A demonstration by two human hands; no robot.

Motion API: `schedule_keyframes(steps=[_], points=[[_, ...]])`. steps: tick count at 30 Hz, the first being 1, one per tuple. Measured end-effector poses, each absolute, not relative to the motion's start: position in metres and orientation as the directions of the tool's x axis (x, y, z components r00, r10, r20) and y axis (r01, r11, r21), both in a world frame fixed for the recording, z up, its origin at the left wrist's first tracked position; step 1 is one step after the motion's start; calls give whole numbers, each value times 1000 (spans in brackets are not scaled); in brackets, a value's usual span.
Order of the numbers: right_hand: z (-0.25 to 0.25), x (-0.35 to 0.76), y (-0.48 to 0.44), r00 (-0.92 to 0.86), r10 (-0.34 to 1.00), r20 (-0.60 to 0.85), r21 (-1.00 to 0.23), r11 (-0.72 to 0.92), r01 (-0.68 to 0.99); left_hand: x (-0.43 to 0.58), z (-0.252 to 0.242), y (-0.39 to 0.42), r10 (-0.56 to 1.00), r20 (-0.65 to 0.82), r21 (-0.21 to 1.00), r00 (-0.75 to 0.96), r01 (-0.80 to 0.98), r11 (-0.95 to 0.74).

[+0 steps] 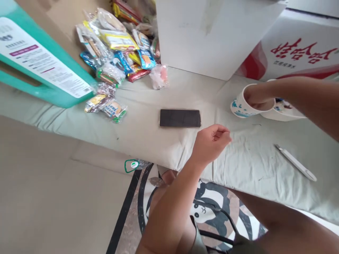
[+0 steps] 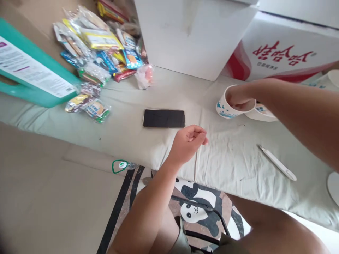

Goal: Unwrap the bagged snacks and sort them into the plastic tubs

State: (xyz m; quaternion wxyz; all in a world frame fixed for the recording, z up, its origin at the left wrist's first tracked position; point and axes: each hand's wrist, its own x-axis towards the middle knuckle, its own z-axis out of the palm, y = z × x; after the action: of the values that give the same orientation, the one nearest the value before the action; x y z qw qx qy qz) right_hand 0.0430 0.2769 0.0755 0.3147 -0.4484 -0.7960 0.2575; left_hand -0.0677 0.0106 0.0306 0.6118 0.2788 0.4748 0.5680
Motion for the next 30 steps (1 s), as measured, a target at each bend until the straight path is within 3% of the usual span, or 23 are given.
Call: schedule_keyframes(steps=[4, 6, 8, 10, 12, 15, 18, 23, 25, 28, 30], points=[[122, -21, 245, -589, 806, 55, -362, 566, 741, -95, 42, 10, 902, -230, 837, -365, -548, -8], [127, -68, 210, -669, 743, 13, -277, 645, 712, -108, 46, 7, 761, -171, 840, -626, -497, -219], [116, -119, 166, -823, 568, -16, -254, 793, 553, -118, 49, 1, 537, -106, 835, -837, -368, -408], [93, -170, 121, -919, 389, -62, -302, 871, 388, -126, 52, -7, 353, -42, 820, -935, -234, -522], [69, -215, 83, -953, 291, -83, -355, 885, 301, -133, 56, -16, 250, 25, 819, -968, -124, -561], [43, -263, 46, -940, 326, -100, -452, 827, 335, -143, 59, -29, 114, 81, 844, -990, 7, -536], [35, -284, 33, -925, 362, -116, -448, 812, 373, -154, 59, -36, 33, 70, 869, -997, 44, -492], [44, -266, 49, -899, 410, -154, -409, 802, 435, -157, 56, -34, 112, 68, 813, -991, -10, -583], [49, -241, 63, -891, 442, -104, -450, 778, 438, -154, 56, -32, 134, 56, 793, -989, -37, -608], [52, -182, 83, -851, 508, 130, -692, 661, 289, -150, 56, -28, 156, 48, 769, -987, -63, -636], [53, -129, 90, -732, 676, 86, -927, 323, 189, -148, 55, -25, 276, 42, 777, -960, -142, -613]])
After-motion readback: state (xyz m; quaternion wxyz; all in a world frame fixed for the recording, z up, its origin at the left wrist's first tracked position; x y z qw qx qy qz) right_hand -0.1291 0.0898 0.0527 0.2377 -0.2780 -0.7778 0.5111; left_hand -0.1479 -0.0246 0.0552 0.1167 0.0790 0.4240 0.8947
